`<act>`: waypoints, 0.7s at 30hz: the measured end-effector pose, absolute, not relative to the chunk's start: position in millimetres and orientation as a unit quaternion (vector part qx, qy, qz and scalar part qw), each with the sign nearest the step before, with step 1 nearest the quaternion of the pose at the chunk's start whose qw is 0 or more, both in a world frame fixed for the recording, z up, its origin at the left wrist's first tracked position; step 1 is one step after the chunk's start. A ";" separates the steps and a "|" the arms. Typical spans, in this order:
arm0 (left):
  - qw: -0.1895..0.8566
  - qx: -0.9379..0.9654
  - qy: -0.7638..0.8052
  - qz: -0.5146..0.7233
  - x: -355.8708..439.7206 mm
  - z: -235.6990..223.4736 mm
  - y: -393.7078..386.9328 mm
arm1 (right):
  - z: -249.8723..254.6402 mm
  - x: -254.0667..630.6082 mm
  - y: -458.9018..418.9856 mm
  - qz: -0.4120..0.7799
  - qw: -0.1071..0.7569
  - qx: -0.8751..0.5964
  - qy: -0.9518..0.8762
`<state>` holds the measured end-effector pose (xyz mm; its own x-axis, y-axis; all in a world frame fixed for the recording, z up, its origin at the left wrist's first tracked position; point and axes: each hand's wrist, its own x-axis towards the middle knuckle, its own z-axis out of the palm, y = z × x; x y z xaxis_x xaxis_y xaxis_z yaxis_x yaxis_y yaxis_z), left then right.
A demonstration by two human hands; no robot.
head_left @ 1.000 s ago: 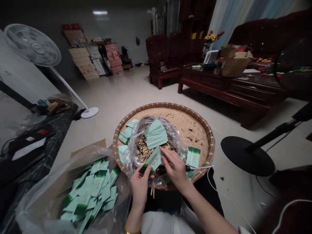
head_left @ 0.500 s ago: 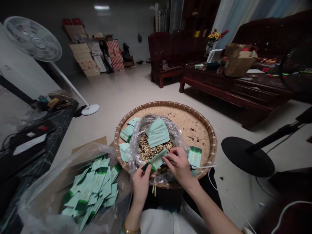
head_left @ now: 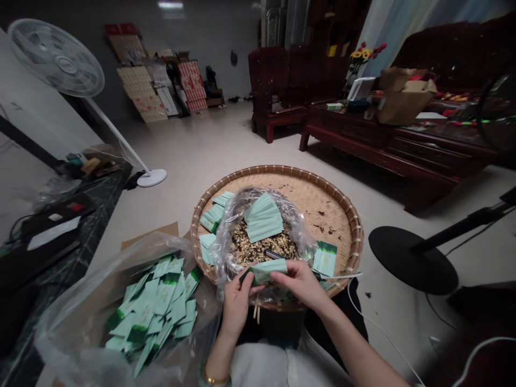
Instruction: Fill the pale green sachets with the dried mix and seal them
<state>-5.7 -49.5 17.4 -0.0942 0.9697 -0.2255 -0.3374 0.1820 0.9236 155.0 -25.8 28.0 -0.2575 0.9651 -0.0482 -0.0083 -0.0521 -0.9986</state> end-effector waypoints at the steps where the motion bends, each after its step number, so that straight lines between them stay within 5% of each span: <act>1: 0.597 0.318 0.485 0.554 -6.3 18.1 -50.0 | 28.4 155.5 -25.6 0.607 0.410 -0.420 -0.537; 9: 0.612 0.350 0.485 0.517 -13.0 13.6 -47.5 | 28.1 159.0 -27.7 0.735 0.369 -0.352 -0.447; 13: 0.350 0.510 0.561 0.550 -19.9 17.7 -44.1 | 20.0 165.4 -22.5 0.653 0.371 -0.412 -0.516; 16: 0.132 0.707 0.516 0.465 -20.1 22.7 -44.0 | 16.9 165.6 -18.3 0.548 0.373 -0.457 -0.593; 21: 0.067 0.820 0.454 0.343 -11.9 17.6 -40.2 | 24.0 156.6 -17.9 0.492 0.329 -0.462 -0.660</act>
